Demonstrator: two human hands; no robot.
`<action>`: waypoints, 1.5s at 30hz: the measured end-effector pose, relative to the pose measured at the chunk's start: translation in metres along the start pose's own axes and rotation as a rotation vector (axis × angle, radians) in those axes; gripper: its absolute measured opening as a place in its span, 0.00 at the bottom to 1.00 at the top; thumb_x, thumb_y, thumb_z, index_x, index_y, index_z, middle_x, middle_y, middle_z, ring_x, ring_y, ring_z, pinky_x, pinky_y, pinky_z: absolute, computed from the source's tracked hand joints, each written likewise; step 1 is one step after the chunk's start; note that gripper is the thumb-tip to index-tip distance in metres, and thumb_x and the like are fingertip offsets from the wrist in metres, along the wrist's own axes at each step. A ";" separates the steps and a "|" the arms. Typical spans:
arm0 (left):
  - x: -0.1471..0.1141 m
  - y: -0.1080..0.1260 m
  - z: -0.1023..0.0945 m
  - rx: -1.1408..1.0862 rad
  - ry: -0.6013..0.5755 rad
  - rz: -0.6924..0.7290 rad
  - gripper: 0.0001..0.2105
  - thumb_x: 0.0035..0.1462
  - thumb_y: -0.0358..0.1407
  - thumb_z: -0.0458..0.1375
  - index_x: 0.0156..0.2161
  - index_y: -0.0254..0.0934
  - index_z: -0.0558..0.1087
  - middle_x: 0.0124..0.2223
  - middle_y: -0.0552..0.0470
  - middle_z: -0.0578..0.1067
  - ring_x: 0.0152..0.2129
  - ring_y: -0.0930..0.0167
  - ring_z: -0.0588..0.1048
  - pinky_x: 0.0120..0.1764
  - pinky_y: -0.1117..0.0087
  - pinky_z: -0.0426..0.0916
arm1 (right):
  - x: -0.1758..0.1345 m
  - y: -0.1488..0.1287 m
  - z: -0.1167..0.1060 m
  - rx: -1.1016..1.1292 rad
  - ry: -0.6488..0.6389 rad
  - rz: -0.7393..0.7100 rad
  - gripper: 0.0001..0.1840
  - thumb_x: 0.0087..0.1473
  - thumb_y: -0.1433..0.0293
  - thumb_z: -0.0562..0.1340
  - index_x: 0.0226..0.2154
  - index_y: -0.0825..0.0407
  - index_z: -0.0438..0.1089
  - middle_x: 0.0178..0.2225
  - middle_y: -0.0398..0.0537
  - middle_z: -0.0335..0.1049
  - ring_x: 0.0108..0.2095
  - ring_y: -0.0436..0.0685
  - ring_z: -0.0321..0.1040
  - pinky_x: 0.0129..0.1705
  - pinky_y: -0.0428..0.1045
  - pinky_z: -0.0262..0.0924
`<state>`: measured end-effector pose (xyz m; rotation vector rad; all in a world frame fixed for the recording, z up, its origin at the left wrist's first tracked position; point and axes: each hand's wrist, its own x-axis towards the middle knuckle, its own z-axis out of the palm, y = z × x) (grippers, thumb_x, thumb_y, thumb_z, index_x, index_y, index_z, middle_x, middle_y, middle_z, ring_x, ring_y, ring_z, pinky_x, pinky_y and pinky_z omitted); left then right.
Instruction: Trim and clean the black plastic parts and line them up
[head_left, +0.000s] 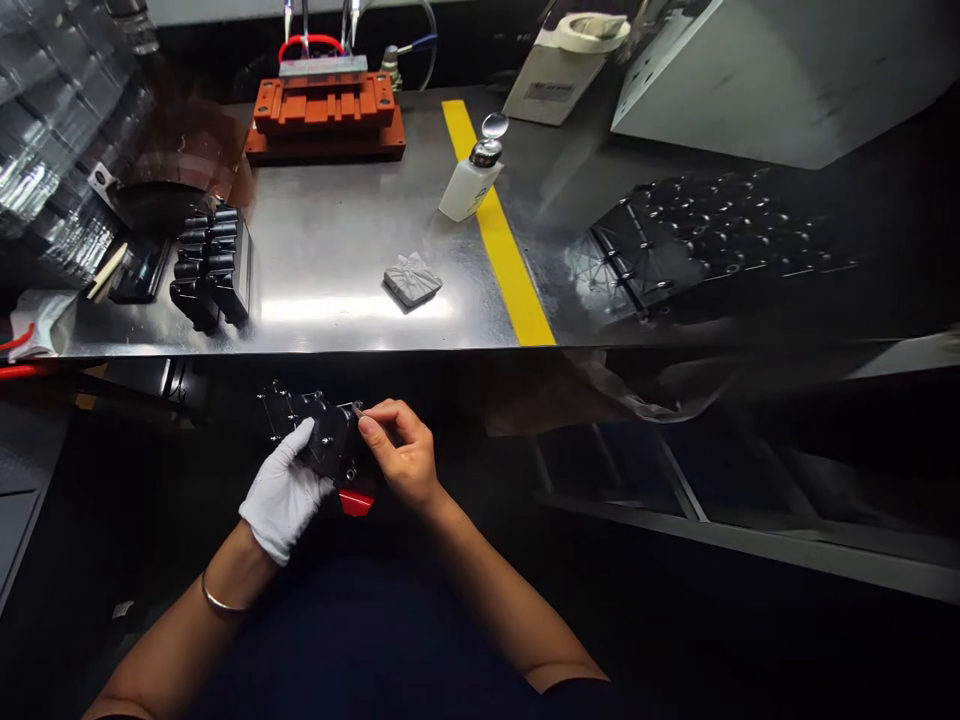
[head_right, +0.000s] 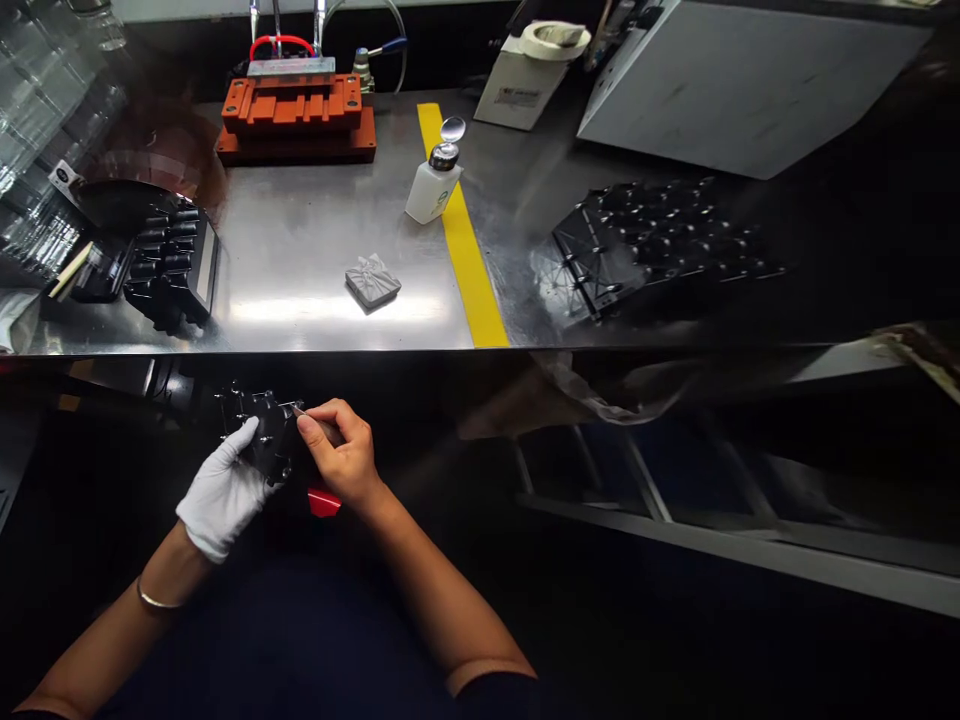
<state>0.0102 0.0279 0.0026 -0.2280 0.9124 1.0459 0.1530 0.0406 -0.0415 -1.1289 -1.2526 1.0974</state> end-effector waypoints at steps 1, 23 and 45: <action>-0.001 0.001 0.000 0.006 -0.011 -0.008 0.10 0.62 0.30 0.52 0.42 0.32 0.75 0.39 0.48 0.81 0.35 0.71 0.79 0.39 0.70 0.76 | 0.001 0.001 -0.001 0.012 -0.007 -0.014 0.11 0.55 0.60 0.61 0.30 0.51 0.68 0.26 0.43 0.66 0.26 0.50 0.62 0.29 0.47 0.59; -0.013 0.010 -0.022 0.309 -0.173 -0.030 0.09 0.53 0.33 0.61 0.40 0.34 0.77 0.38 0.50 0.81 0.37 0.66 0.79 0.47 0.66 0.72 | 0.000 -0.006 -0.015 -0.066 -0.087 -0.050 0.13 0.54 0.61 0.62 0.26 0.52 0.71 0.25 0.46 0.71 0.26 0.52 0.68 0.29 0.47 0.62; -0.007 0.023 -0.020 0.604 -0.358 0.192 0.28 0.44 0.34 0.68 0.53 0.38 0.71 0.47 0.45 0.78 0.48 0.57 0.73 0.53 0.57 0.66 | 0.006 -0.029 -0.036 -0.396 -0.545 -0.572 0.28 0.55 0.48 0.58 0.16 0.52 0.58 0.16 0.40 0.54 0.19 0.47 0.51 0.22 0.46 0.46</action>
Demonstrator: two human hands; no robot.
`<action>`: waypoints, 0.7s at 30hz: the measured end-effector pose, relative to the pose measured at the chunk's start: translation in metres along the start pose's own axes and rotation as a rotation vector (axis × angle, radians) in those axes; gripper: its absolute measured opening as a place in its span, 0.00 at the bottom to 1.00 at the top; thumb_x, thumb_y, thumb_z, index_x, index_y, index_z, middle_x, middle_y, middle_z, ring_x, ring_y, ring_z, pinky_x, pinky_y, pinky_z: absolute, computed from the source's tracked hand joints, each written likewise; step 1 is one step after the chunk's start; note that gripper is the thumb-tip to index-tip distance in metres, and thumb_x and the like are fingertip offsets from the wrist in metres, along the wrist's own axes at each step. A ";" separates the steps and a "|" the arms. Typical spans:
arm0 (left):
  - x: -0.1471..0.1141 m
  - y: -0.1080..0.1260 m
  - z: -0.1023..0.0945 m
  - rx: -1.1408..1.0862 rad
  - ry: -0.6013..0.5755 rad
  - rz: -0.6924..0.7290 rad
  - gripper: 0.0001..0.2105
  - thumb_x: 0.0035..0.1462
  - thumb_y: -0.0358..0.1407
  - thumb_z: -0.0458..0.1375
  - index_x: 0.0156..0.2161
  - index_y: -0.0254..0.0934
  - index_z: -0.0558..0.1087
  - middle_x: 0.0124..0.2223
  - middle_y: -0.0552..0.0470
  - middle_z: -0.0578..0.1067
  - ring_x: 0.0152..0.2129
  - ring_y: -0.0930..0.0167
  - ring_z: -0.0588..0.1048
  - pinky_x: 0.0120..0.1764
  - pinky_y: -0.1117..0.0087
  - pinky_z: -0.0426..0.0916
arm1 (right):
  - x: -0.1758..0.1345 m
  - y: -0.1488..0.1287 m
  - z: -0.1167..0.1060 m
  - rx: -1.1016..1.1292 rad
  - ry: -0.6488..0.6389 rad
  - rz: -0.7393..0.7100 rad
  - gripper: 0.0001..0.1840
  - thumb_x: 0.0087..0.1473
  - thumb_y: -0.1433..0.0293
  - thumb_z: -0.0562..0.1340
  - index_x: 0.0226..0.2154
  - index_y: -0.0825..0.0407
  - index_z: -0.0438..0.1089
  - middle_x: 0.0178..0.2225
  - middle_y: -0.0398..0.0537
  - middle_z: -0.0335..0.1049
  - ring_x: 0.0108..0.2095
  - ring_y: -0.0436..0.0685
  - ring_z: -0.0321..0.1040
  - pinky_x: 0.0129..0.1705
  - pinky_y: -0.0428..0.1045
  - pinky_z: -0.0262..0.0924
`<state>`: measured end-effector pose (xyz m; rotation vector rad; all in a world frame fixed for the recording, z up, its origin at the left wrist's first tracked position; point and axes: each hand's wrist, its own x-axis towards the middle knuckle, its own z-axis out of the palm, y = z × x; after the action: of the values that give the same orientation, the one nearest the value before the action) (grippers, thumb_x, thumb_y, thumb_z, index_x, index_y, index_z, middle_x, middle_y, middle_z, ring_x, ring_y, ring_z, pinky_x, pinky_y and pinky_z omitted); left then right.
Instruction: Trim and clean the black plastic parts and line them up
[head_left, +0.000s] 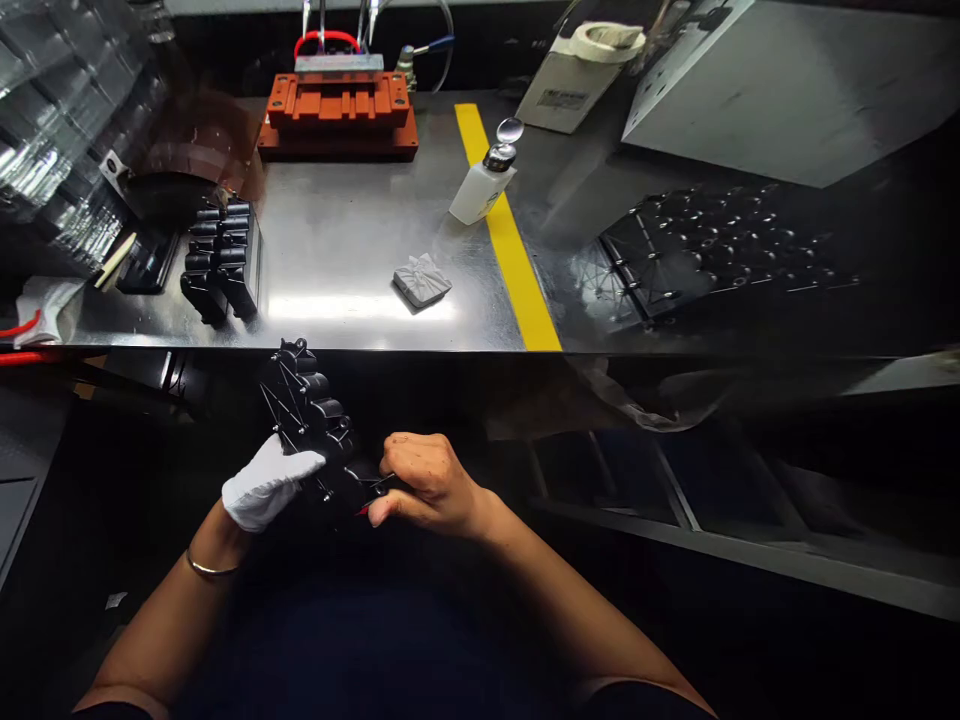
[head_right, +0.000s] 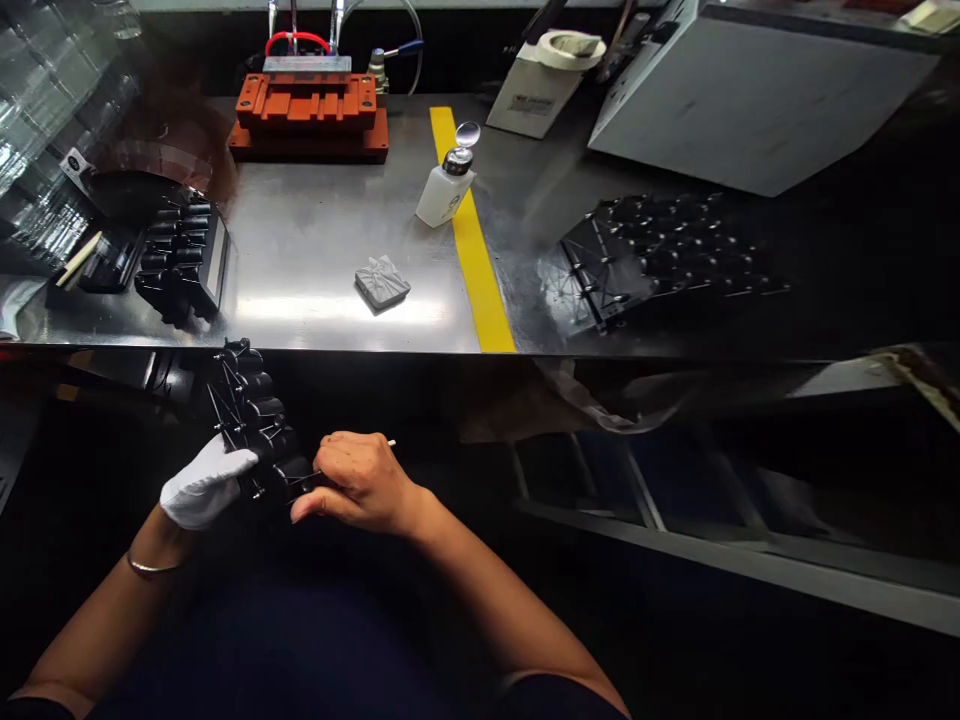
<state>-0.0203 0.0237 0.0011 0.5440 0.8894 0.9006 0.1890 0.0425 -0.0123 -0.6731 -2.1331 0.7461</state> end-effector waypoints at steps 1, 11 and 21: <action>0.000 -0.001 0.000 -0.006 0.003 0.002 0.28 0.44 0.34 0.67 0.53 0.38 0.71 0.46 0.45 0.78 0.48 0.57 0.74 0.53 0.57 0.66 | 0.001 0.000 0.000 -0.017 -0.003 -0.007 0.29 0.55 0.49 0.58 0.15 0.51 0.57 0.16 0.40 0.53 0.19 0.47 0.50 0.22 0.46 0.45; 0.001 -0.005 0.000 -0.049 0.001 0.003 0.28 0.45 0.34 0.68 0.54 0.39 0.70 0.46 0.46 0.78 0.46 0.59 0.75 0.51 0.59 0.68 | 0.005 -0.001 -0.006 -0.128 0.017 -0.049 0.29 0.55 0.50 0.57 0.15 0.51 0.55 0.15 0.39 0.51 0.18 0.47 0.48 0.22 0.46 0.43; 0.002 -0.013 -0.004 -0.123 0.004 -0.025 0.28 0.48 0.33 0.66 0.56 0.40 0.68 0.48 0.47 0.78 0.46 0.60 0.75 0.50 0.60 0.69 | 0.007 0.002 -0.008 -0.165 0.035 -0.080 0.30 0.56 0.50 0.57 0.14 0.52 0.54 0.15 0.39 0.52 0.19 0.47 0.48 0.22 0.46 0.43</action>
<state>-0.0170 0.0189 -0.0114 0.4247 0.8368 0.9276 0.1918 0.0508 -0.0056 -0.6772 -2.1924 0.5161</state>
